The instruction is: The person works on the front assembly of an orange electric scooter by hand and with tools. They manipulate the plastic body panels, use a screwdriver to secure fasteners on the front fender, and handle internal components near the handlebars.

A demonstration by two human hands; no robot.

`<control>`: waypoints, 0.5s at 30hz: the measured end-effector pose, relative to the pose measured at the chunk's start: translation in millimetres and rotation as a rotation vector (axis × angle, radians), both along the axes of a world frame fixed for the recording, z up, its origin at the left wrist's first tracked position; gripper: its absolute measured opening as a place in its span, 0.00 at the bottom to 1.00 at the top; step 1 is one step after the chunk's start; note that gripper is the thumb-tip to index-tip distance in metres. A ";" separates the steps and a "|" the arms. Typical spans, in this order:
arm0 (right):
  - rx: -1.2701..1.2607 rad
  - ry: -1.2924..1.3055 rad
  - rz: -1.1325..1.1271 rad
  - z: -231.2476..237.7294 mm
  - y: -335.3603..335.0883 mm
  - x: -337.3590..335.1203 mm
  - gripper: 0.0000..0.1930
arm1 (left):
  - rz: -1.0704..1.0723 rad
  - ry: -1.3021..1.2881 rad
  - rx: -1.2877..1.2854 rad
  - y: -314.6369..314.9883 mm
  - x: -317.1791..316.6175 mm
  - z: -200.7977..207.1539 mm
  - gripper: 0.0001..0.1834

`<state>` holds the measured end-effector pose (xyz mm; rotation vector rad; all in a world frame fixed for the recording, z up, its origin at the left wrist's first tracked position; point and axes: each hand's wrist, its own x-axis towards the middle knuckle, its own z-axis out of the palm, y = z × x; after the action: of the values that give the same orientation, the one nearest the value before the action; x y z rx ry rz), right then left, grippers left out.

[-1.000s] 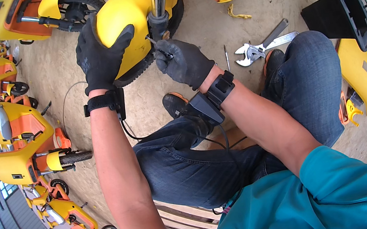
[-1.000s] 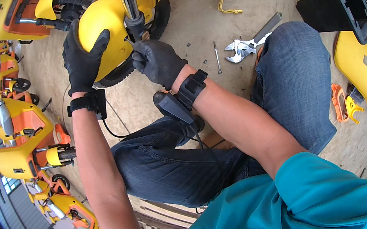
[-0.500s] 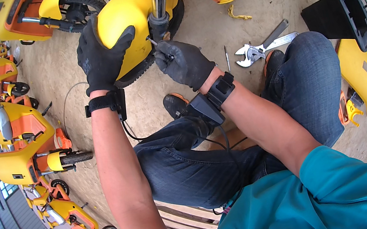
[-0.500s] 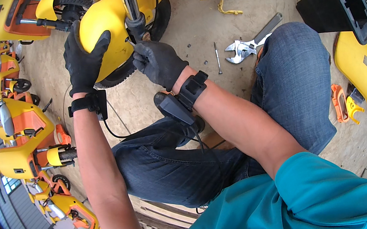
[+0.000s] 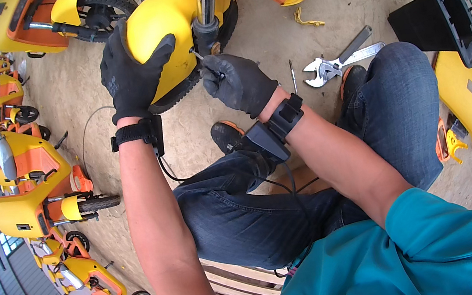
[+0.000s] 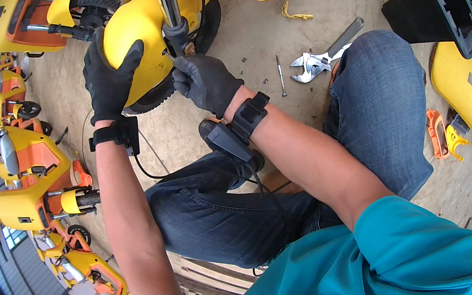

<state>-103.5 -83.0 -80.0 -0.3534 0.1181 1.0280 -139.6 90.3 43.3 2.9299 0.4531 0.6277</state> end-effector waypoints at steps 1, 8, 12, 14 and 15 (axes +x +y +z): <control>-0.044 -0.217 -0.060 -3.4 2.6 -0.9 0.08 | 0.000 0.001 -0.005 -0.3 -0.8 0.9 0.45; -0.209 0.226 0.105 54.6 -10.6 2.5 0.08 | 0.004 -0.037 0.003 3.3 -3.0 -3.2 0.46; 0.074 0.126 0.101 8.5 -6.9 0.9 0.08 | -0.006 -0.046 -0.010 1.3 -1.2 -1.2 0.46; -0.008 -0.022 0.014 1.6 -1.0 -3.1 0.08 | -0.003 -0.041 -0.001 3.3 -1.6 -2.9 0.46; 0.037 0.013 -0.018 -2.2 0.1 -2.8 0.08 | -0.001 -0.039 0.004 4.3 -1.5 -3.7 0.47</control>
<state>-106.3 -83.0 -82.2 -0.3115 0.1141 1.0140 -141.1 94.6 39.6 2.9157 0.4460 0.6857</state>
